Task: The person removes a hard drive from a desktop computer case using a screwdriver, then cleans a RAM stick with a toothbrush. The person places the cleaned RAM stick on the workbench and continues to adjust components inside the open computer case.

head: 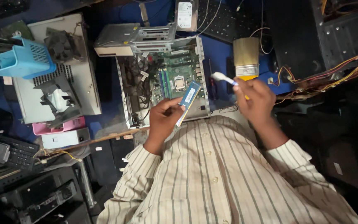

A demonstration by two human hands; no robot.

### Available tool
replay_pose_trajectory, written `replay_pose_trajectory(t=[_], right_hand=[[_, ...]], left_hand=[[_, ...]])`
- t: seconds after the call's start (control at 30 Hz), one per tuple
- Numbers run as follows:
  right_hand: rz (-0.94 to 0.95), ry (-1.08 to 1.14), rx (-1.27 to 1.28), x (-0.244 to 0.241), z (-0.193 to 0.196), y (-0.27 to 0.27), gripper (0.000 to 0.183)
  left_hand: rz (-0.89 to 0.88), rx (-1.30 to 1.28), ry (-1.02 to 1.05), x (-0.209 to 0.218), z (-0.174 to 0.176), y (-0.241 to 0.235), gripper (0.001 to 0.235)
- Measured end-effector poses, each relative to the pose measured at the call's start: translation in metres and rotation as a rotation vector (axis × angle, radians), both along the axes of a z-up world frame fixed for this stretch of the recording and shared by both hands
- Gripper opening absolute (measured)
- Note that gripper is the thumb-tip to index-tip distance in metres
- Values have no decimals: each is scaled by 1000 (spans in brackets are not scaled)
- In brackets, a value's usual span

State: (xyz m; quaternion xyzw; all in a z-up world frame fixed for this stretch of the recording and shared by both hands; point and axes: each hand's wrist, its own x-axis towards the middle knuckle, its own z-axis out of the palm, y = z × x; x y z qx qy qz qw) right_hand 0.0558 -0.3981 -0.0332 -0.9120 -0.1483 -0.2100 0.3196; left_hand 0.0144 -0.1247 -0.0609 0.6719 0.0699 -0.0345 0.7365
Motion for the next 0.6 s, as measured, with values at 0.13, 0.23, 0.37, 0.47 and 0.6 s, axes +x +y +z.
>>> replay_pose_trajectory(t=[0.13, 0.23, 0.37, 0.47, 0.6], right_hand=[[247, -234, -93, -5, -4, 18, 13], [-7, -49, -116, 4, -6, 15, 16], [86, -17, 60, 1, -9, 14, 16], [179, -50, 55, -4, -12, 20, 10], [18, 43, 144, 8, -13, 20, 12]], left_hand=[[-41, 147, -142, 0, 5, -4, 24], [-101, 204, -137, 2, 10, -4, 24], [-21, 232, -110, 0, 6, -1, 25], [-16, 207, -64, -1, -2, 2, 25], [41, -1, 4, 2, -19, 2, 26]])
